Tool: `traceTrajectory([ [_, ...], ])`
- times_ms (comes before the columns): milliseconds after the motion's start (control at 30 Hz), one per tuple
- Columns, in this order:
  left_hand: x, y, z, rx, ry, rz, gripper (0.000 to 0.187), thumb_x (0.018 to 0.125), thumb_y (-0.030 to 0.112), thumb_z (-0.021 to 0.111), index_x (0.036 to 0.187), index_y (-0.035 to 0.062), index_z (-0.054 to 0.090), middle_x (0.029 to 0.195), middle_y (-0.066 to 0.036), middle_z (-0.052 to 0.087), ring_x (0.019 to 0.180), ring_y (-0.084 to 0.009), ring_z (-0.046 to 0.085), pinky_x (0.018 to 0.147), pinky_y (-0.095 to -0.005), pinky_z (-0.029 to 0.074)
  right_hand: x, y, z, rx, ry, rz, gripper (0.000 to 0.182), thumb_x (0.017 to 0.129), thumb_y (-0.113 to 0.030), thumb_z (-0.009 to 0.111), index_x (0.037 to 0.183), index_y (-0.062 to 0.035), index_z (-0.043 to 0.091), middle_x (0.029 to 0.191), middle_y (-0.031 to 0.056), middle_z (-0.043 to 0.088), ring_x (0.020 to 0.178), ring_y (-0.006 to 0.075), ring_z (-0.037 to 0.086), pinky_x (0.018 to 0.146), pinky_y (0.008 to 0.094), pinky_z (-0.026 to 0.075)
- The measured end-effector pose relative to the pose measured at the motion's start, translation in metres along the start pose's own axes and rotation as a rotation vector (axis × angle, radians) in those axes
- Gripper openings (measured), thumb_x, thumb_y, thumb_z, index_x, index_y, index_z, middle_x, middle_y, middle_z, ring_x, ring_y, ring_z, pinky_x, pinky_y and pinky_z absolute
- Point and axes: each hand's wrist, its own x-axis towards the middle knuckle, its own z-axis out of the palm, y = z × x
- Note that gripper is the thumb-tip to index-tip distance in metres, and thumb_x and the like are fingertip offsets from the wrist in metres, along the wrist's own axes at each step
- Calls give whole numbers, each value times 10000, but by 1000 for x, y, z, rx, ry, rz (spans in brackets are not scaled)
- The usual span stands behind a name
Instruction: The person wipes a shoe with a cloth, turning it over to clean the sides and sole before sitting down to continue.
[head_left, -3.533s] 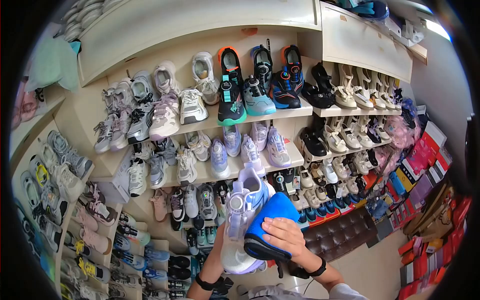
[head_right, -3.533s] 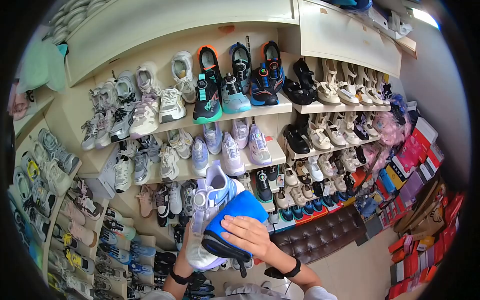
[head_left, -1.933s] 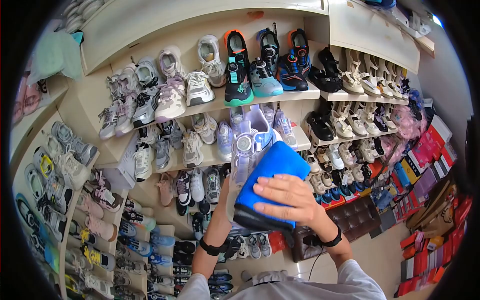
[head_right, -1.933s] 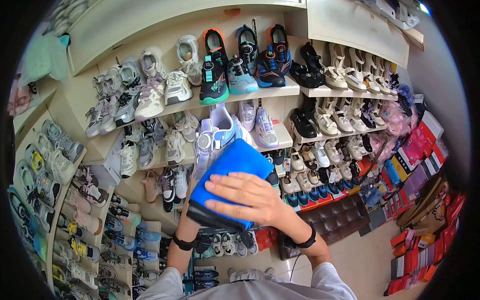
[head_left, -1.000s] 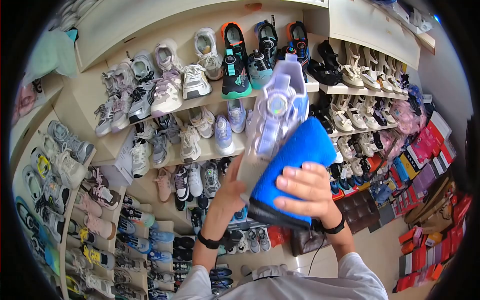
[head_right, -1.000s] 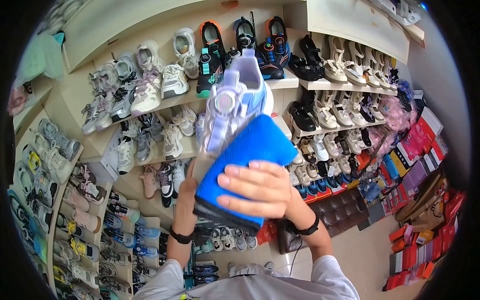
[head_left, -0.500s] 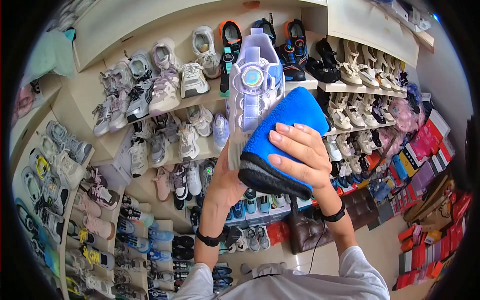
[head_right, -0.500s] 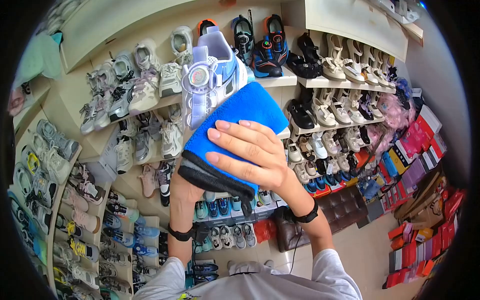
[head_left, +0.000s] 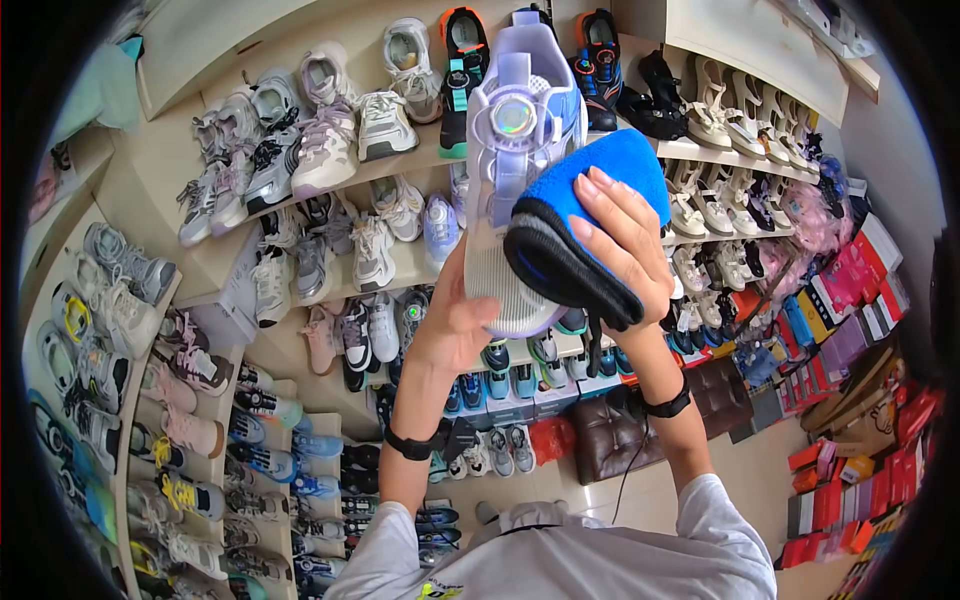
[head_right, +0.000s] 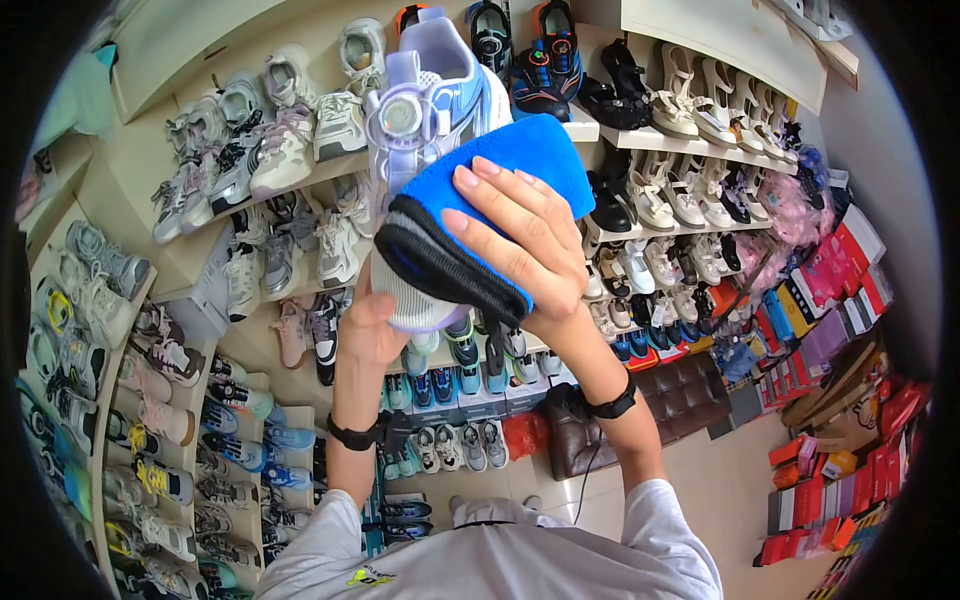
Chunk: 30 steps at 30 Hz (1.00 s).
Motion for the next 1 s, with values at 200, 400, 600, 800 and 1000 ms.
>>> traceTrajectory([
  [200,8,-4,2,-11,22,-6,999,736,141,822,1554,39,257,1408,-117,534,1288,-243,556,1086,-397,474,-7,-5,0,43,-9,52,337,829,-162,712,1152,-66,732,1238,178,698,1180,333,663,1010,445,483],
  [400,4,-11,-6,-59,248,-104,876,805,-15,749,1551,37,292,1414,-128,546,1239,-227,589,1037,-368,511,-13,-21,-14,147,-176,-8,289,879,-186,666,1144,-93,736,1253,141,698,1199,297,650,1035,416,454],
  [600,-5,-22,-19,14,138,-66,823,846,3,741,1545,10,306,1422,-122,541,1233,-188,578,1046,-347,483,-20,-32,-23,114,-231,-42,321,862,-134,695,1183,-139,708,1258,100,702,1188,253,658,1041,380,453],
  [800,-21,-16,2,-23,233,-119,917,786,94,826,1540,23,309,1404,-91,547,1251,-191,566,1064,-353,470,-24,-26,-24,93,-234,-36,323,872,-140,685,1194,-141,700,1259,108,699,1187,258,660,1029,393,466],
  [1000,-49,-25,-9,27,59,-132,1109,631,187,852,1558,17,268,1439,-92,519,1318,-219,529,1113,-366,428,-22,-13,-31,41,-126,-14,268,864,-153,698,1126,-97,717,1232,153,704,1180,305,663,1042,424,464],
])
